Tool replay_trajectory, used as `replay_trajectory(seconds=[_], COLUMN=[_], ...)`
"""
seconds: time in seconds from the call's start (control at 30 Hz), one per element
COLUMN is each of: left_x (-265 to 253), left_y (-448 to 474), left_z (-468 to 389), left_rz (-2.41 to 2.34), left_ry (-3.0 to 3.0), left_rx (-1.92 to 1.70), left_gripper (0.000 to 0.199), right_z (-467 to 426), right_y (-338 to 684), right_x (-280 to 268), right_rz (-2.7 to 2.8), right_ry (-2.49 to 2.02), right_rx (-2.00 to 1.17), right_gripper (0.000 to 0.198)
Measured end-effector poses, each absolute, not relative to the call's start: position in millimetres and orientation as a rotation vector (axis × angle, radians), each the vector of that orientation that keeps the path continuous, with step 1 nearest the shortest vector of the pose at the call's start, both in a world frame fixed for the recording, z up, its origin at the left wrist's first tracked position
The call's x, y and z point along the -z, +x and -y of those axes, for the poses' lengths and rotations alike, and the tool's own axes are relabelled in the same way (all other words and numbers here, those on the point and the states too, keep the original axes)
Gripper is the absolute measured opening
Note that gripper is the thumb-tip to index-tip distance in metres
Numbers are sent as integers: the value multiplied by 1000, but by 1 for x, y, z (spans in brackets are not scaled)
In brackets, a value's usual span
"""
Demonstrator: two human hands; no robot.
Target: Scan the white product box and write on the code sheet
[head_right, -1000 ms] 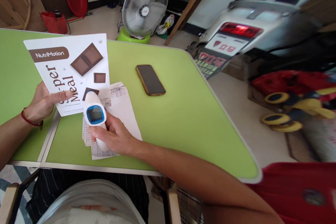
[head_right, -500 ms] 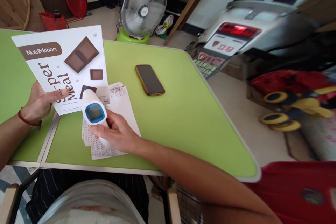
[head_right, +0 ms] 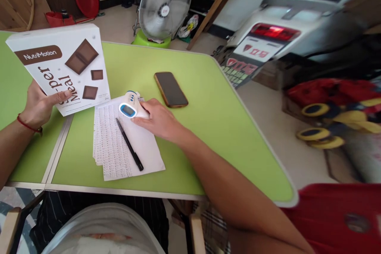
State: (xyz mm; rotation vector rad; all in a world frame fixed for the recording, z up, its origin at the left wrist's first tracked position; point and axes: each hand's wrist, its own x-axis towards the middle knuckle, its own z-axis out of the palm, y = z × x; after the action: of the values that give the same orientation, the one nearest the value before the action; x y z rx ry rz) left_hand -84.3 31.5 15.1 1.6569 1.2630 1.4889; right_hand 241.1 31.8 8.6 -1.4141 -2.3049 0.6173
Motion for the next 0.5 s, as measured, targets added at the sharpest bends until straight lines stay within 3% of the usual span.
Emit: replay_trajectory(seconds=[0.2, 0.37, 0.5], left_x=[-18, -22, -24], left_y=[-88, -87, -84], left_z=[-34, -34, -30], left_rz=[-1173, -1114, -1203], left_ry=[1708, 1762, 1826], left_rx=[-1478, -1456, -1483], left_gripper=[71, 68, 81], right_z=[-47, -47, -34], right_y=[252, 254, 247], right_x=[9, 5, -5], right_rz=[2378, 2369, 2241], right_ry=[-1510, -1539, -1406], right_rx=[-436, -449, -323], right_gripper=[23, 32, 40])
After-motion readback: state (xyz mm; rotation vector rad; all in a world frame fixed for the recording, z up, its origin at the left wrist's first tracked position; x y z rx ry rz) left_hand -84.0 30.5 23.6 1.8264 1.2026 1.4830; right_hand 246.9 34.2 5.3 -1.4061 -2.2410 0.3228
